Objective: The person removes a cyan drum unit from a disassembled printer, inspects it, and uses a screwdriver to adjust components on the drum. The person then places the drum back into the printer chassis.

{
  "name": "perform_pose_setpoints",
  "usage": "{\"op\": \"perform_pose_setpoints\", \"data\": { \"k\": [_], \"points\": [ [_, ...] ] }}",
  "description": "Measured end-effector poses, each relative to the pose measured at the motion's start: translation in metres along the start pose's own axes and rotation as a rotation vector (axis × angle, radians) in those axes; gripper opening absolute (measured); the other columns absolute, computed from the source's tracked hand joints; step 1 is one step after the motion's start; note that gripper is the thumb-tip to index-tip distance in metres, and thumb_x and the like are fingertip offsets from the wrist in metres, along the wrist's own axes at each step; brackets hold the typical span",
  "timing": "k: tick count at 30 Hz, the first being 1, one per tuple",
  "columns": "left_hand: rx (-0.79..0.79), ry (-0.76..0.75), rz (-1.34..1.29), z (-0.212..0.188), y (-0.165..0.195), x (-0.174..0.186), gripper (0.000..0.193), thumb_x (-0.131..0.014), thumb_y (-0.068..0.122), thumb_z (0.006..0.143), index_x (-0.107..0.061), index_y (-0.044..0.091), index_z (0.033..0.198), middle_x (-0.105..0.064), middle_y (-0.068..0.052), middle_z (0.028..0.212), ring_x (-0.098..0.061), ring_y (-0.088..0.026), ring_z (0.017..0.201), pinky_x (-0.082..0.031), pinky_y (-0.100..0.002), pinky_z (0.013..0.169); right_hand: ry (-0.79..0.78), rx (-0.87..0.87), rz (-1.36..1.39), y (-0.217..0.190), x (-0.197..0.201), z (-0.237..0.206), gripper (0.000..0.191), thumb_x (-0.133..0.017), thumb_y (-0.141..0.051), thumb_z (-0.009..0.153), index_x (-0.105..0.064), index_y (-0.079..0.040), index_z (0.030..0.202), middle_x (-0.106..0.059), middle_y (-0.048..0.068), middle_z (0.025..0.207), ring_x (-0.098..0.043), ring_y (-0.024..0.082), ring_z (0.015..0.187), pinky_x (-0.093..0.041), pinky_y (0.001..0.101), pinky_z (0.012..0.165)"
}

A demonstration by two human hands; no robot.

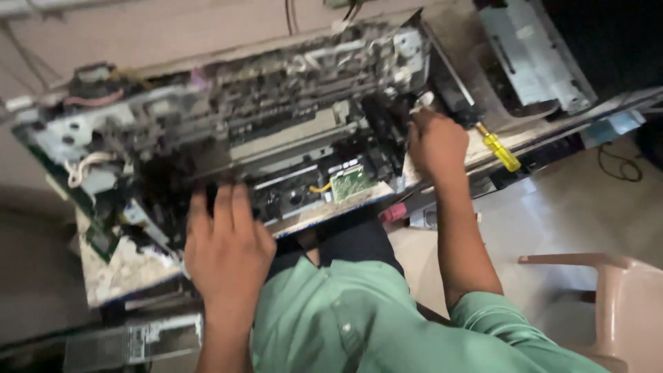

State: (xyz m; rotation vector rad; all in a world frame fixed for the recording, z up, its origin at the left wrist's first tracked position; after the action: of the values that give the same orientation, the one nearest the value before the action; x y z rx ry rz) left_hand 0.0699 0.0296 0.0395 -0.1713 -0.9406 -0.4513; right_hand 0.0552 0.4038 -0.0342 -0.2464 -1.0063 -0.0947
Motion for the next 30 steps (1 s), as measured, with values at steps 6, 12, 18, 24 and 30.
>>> {"op": "perform_pose_setpoints", "data": {
  "k": [6,12,18,24,30],
  "points": [
    [0.010,-0.021,0.006,-0.004,0.001,-0.002,0.048,-0.066,0.014,0.080,-0.067,0.005,0.127,-0.067,-0.009,0.128,-0.061,-0.038,0.123,-0.053,-0.043,0.099,0.119,-0.223,-0.101,0.009,-0.021,0.018,0.022,-0.070,-0.026,0.093,-0.072,-0.005,0.085,-0.071,0.021,0.085,-0.068,0.045,0.077,-0.052,0.0569,0.067],
    [0.011,-0.011,-0.054,-0.001,-0.003,0.001,0.047,-0.066,0.013,0.077,-0.067,0.004,0.123,-0.066,-0.012,0.127,-0.059,-0.041,0.121,-0.053,-0.044,0.099,0.062,-0.350,-0.088,0.028,-0.056,0.024,0.016,-0.065,-0.020,0.092,-0.075,-0.008,0.090,-0.072,0.023,0.084,-0.070,0.046,0.080,-0.053,0.0575,0.069],
    [0.001,0.014,-0.098,-0.005,-0.007,0.002,0.049,-0.066,0.012,0.080,-0.064,0.002,0.128,-0.064,-0.012,0.131,-0.058,-0.039,0.126,-0.052,-0.045,0.102,-0.047,-0.204,-0.126,0.057,-0.078,0.009,0.021,-0.056,-0.016,0.099,-0.072,-0.004,0.103,-0.073,0.023,0.091,-0.070,0.046,0.084,-0.053,0.0576,0.070],
    [0.010,-0.024,-0.083,-0.009,-0.008,0.005,0.051,-0.066,0.011,0.078,-0.064,0.003,0.128,-0.065,-0.012,0.132,-0.058,-0.039,0.127,-0.053,-0.044,0.100,-0.181,-0.097,-0.242,0.061,-0.093,0.011,0.018,-0.054,-0.014,0.107,-0.067,-0.003,0.110,-0.072,0.022,0.095,-0.071,0.043,0.083,-0.054,0.0560,0.067],
    [0.010,-0.025,-0.010,-0.008,-0.004,0.009,0.052,-0.066,0.012,0.077,-0.065,0.006,0.129,-0.065,-0.010,0.132,-0.059,-0.039,0.127,-0.055,-0.044,0.095,-0.121,-0.010,-0.157,0.030,-0.060,-0.012,0.037,-0.065,-0.013,0.092,-0.062,0.005,0.123,-0.068,0.025,0.104,-0.069,0.042,0.079,-0.054,0.0519,0.063]
  ]
}}
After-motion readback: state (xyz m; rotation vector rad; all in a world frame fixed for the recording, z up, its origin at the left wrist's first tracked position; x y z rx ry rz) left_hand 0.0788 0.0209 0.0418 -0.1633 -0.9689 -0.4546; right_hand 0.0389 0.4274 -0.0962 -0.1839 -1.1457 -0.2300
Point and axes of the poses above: each hand's wrist, its own z-axis towards the middle knuckle, its own x-axis out of the back of the hand, y = z × x, the point moved 1 cm from there along z, towards the middle knuckle
